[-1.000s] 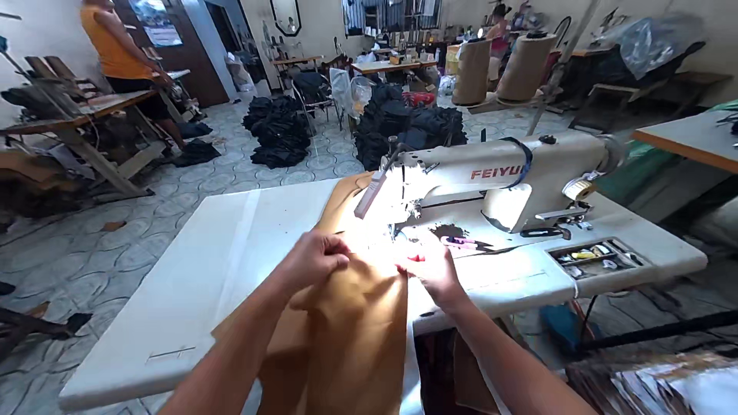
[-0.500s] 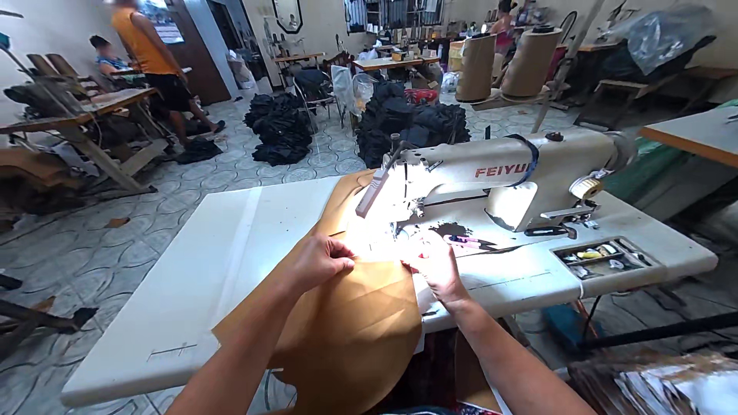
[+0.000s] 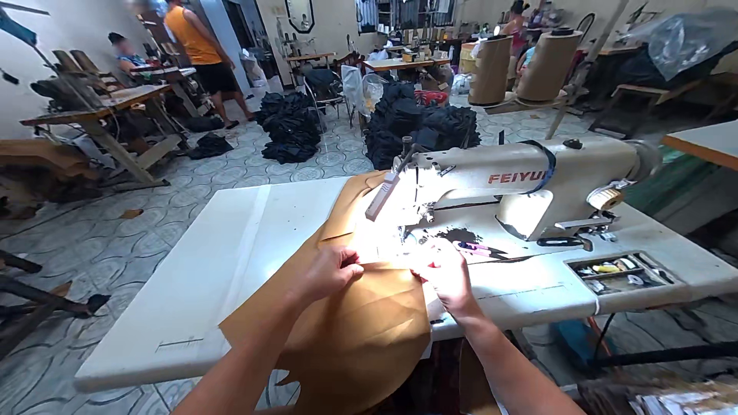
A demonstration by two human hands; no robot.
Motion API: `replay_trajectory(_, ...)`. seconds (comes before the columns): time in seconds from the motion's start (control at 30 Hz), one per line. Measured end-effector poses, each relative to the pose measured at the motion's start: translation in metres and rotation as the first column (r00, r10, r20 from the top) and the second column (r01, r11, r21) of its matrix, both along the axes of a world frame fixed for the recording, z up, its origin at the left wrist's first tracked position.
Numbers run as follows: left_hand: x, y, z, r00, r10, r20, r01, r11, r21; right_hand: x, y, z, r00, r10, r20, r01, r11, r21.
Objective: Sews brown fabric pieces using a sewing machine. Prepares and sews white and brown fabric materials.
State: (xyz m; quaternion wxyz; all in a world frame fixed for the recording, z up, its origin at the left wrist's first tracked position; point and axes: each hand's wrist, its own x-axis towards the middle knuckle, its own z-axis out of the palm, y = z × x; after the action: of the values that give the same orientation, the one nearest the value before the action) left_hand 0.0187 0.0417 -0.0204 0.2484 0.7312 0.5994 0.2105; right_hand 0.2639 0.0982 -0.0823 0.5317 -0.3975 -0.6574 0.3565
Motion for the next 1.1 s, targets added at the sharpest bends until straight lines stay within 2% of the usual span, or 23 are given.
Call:
replay_trajectory(0.07, 0.013, -0.025, -0.001, 0.988, -0.016, -0.153, 0.027, 0.997, 0.068, 0.008, -0.018, 0.002, 0.996, -0.045, 0.081, 0.041, 0.998, 0.049)
replay_trajectory(0.1, 0.021, -0.043, -0.009, 0.98, -0.008, -0.199, 0.039, 0.988, 0.151, 0.013, -0.032, 0.0, 0.991, -0.069, 0.114, 0.063, 0.996, 0.058)
replay_trajectory(0.17, 0.035, -0.078, -0.044, 0.97, 0.028, -0.241, 0.08, 0.902, 0.425, 0.025, -0.066, -0.015, 0.984, -0.1, 0.149, 0.09, 0.993, 0.07)
replay_trajectory(0.23, 0.047, -0.112, -0.091, 0.979, 0.026, -0.202, 0.089, 0.837, 0.54, 0.038, -0.101, -0.043, 0.987, -0.06, 0.148, 0.061, 0.998, -0.002)
replay_trajectory(0.27, 0.052, -0.128, -0.117, 0.985, 0.009, -0.172, 0.082, 0.853, 0.515, 0.044, -0.117, -0.059, 0.992, 0.005, 0.13, 0.009, 0.994, -0.107)
replay_trajectory(0.33, 0.06, -0.157, -0.159, 0.995, -0.056, -0.078, 0.077, 0.95, 0.303, 0.054, -0.143, -0.089, 0.992, 0.095, 0.086, -0.062, 0.943, -0.326)
replay_trajectory(0.4, 0.064, -0.164, -0.172, 0.996, -0.084, -0.006, 0.084, 0.982, 0.171, 0.059, -0.147, -0.101, 0.992, 0.107, 0.073, -0.071, 0.918, -0.391)
replay_trajectory(0.47, 0.063, -0.151, -0.147, 0.997, -0.077, 0.013, 0.073, 0.982, 0.172, 0.059, -0.133, -0.091, 0.994, 0.072, 0.081, -0.047, 0.96, -0.277)
replay_trajectory(0.53, 0.056, -0.124, -0.102, 0.996, -0.091, 0.003, 0.09, 0.987, 0.134, 0.055, -0.111, -0.067, 0.991, 0.017, 0.134, 0.001, 0.991, -0.131)
replay_trajectory(0.6, 0.045, -0.086, -0.058, 0.992, -0.127, -0.019, 0.127, 0.991, 0.03, 0.047, -0.085, -0.036, 0.979, -0.014, 0.203, 0.02, 0.999, -0.031)
replay_trajectory(0.67, 0.034, -0.044, -0.036, 0.988, -0.153, -0.029, 0.151, 0.987, -0.053, 0.039, -0.053, -0.019, 0.963, -0.042, 0.267, 0.031, 0.999, 0.045)
replay_trajectory(0.8, 0.017, 0.029, -0.041, 0.978, -0.194, -0.082, 0.186, 0.978, -0.098, 0.023, 0.005, -0.013, 0.934, -0.02, 0.357, 0.034, 0.999, -0.033)
replay_trajectory(0.9, 0.021, 0.058, -0.032, 0.943, -0.207, -0.26, 0.142, 0.958, -0.248, 0.012, 0.023, -0.009, 0.897, -0.006, 0.442, 0.057, 0.993, -0.103)
replay_trajectory(0.97, 0.031, 0.066, -0.024, 0.89, -0.232, -0.392, 0.118, 0.949, -0.293, 0.009, 0.027, -0.007, 0.859, -0.004, 0.512, 0.065, 0.993, -0.102)
replay_trajectory(1.03, 0.038, 0.066, -0.023, 0.852, -0.245, -0.463, 0.167, 0.965, -0.204, 0.008, 0.029, -0.008, 0.814, -0.008, 0.581, 0.061, 0.996, -0.072)
replay_trajectory(1.1, 0.04, 0.063, -0.039, 0.839, -0.271, -0.472, 0.327, 0.944, 0.04, 0.008, 0.029, -0.011, 0.777, -0.004, 0.63, 0.044, 0.998, -0.047)
